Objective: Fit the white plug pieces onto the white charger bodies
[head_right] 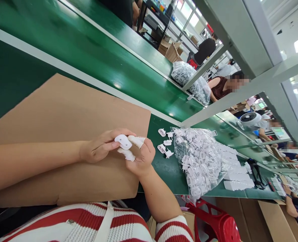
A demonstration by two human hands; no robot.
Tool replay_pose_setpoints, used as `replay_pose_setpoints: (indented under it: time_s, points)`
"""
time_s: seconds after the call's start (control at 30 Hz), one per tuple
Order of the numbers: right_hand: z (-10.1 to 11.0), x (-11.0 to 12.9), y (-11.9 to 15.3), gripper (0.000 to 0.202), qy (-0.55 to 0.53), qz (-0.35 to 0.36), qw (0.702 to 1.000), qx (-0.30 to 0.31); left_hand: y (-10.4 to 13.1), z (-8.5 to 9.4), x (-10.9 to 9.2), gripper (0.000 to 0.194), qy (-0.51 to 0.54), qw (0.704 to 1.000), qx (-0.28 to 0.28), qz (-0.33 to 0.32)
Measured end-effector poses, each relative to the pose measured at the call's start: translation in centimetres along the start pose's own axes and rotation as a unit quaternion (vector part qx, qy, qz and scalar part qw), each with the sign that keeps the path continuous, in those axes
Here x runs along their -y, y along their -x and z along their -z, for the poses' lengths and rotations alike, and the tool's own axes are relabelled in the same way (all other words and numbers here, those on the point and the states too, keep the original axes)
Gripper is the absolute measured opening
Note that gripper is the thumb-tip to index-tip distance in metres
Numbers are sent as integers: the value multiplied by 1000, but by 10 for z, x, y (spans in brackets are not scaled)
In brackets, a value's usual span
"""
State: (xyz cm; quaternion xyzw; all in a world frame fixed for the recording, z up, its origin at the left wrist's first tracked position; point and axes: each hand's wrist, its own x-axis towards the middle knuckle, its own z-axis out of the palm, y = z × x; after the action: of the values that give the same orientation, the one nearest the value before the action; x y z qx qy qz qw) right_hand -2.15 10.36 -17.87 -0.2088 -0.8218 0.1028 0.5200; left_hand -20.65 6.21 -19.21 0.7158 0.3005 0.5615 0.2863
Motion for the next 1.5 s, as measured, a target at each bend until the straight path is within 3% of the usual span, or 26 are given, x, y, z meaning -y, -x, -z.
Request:
replay_pose_setpoints:
  time_s: [0.13,0.3,0.47,0.57,0.63,0.73,0.83,0.93,1.07,1.3,1.4,1.5]
  points:
    - [0,1,-1,36,-20,11,1000,-5,-1,2,0,41,-13,1000,0,-27]
    - [-2,0,1,30,2,32,999,-22,-8,15,-2,53,-81,988,68,-111]
    - [-2,-4,6,31,26,33,999,-26,-11,16,-6,49,-59,991,28,-114]
    - [-1,-6,6,30,56,37,998,-16,-9,10,-8,44,-14,998,-12,-62]
    - [0,-6,4,29,69,46,997,-8,-8,6,-9,43,37,998,-35,22]
    - [0,-5,0,31,62,52,997,0,-10,4,-10,45,119,976,-56,171]
    - [1,-4,-2,34,52,51,997,-7,-14,5,-10,45,166,953,-60,246]
    - [0,-4,-2,40,28,41,999,-12,-18,7,-9,46,176,944,-54,272]
    - [-1,-8,2,53,-16,32,999,-6,-20,9,-9,51,174,950,-32,259]
    - [-2,-14,11,63,-57,-23,997,48,-19,13,-3,62,207,929,-19,306]
    - [-5,-13,12,60,-99,-87,990,57,-19,15,4,77,215,911,-9,351]
    - [-10,-15,8,58,-149,-209,964,64,-17,17,12,84,195,904,-17,381]
